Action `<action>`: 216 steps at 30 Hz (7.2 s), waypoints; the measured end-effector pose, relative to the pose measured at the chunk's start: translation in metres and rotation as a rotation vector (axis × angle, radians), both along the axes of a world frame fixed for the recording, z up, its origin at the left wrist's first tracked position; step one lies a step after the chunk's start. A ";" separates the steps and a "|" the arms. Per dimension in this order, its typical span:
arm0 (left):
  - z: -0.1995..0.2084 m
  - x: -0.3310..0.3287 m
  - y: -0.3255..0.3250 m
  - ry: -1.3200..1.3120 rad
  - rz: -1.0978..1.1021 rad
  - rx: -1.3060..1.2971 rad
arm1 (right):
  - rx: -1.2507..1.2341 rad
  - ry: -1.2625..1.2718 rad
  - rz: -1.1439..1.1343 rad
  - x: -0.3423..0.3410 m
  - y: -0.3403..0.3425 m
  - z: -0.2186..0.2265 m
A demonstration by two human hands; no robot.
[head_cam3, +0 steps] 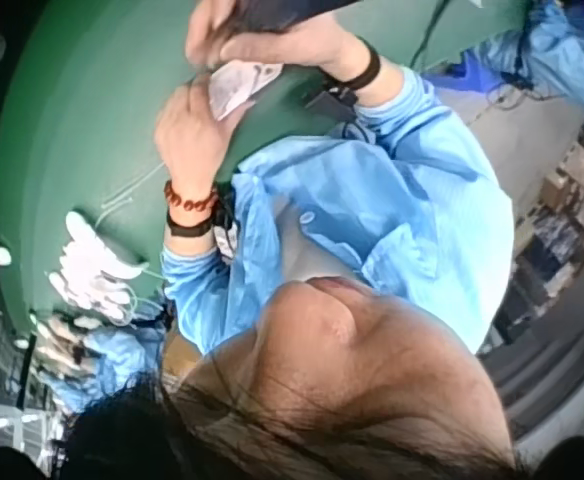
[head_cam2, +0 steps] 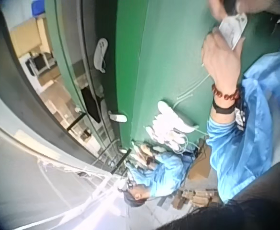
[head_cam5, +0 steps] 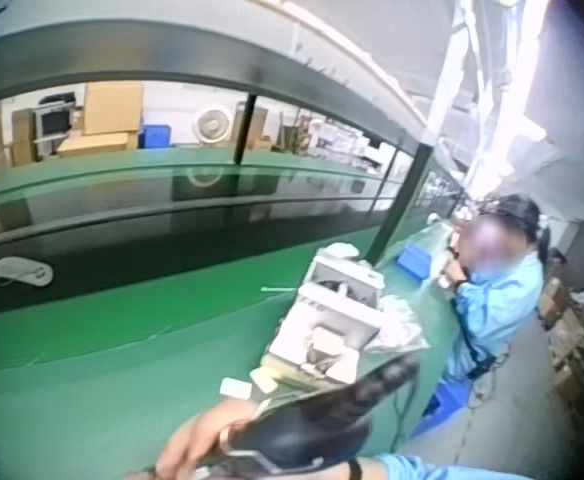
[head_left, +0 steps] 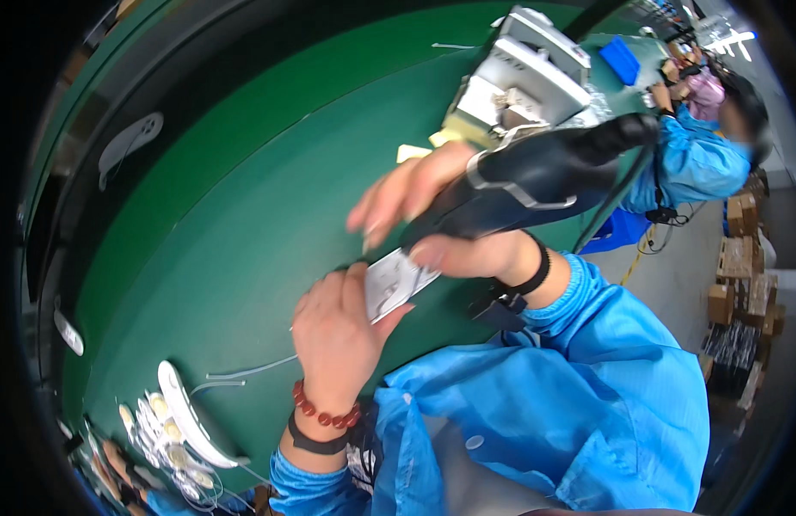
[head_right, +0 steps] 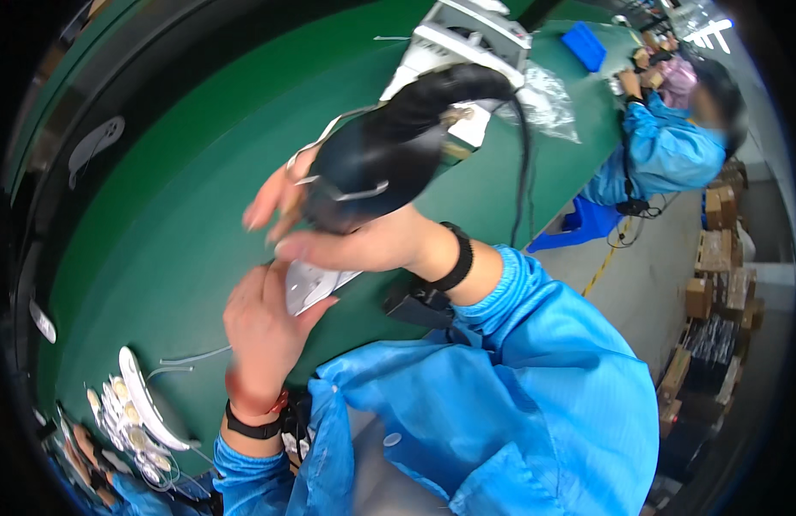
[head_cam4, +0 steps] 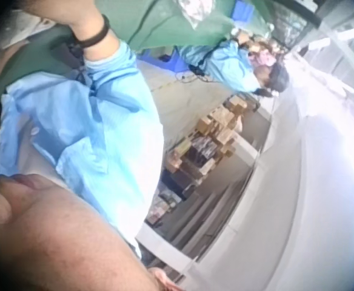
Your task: Assembling small plastic housings using an electric screwdriver and applying labels from a feeder machine.
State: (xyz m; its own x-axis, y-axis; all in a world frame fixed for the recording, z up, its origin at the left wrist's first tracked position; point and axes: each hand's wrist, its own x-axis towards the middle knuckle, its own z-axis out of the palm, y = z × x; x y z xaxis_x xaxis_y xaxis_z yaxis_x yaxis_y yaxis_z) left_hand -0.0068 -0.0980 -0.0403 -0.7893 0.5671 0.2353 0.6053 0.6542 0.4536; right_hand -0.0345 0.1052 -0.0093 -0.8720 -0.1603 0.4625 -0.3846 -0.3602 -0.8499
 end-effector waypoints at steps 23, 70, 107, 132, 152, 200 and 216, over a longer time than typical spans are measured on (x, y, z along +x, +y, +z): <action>-0.003 0.002 0.006 0.034 0.013 0.002 | 0.201 0.177 -0.706 -0.019 0.124 0.050; -0.007 -0.001 0.001 -0.003 -0.006 0.033 | -0.015 -0.045 -0.080 0.049 0.015 0.006; 0.002 0.000 0.005 0.009 0.017 -0.011 | -0.088 -0.088 -0.103 0.052 0.029 0.024; 0.002 0.000 0.006 -0.003 0.016 -0.012 | 0.089 0.166 -0.727 -0.024 0.120 0.047; 0.001 -0.001 0.006 0.007 0.004 -0.009 | 0.078 0.149 -0.750 -0.025 0.118 0.046; -0.011 -0.002 -0.001 0.021 -0.009 0.058 | 0.086 -0.103 -0.092 0.039 -0.018 0.019; -0.010 -0.001 -0.001 0.024 -0.014 0.045 | 0.154 -0.088 -0.082 0.041 -0.017 0.014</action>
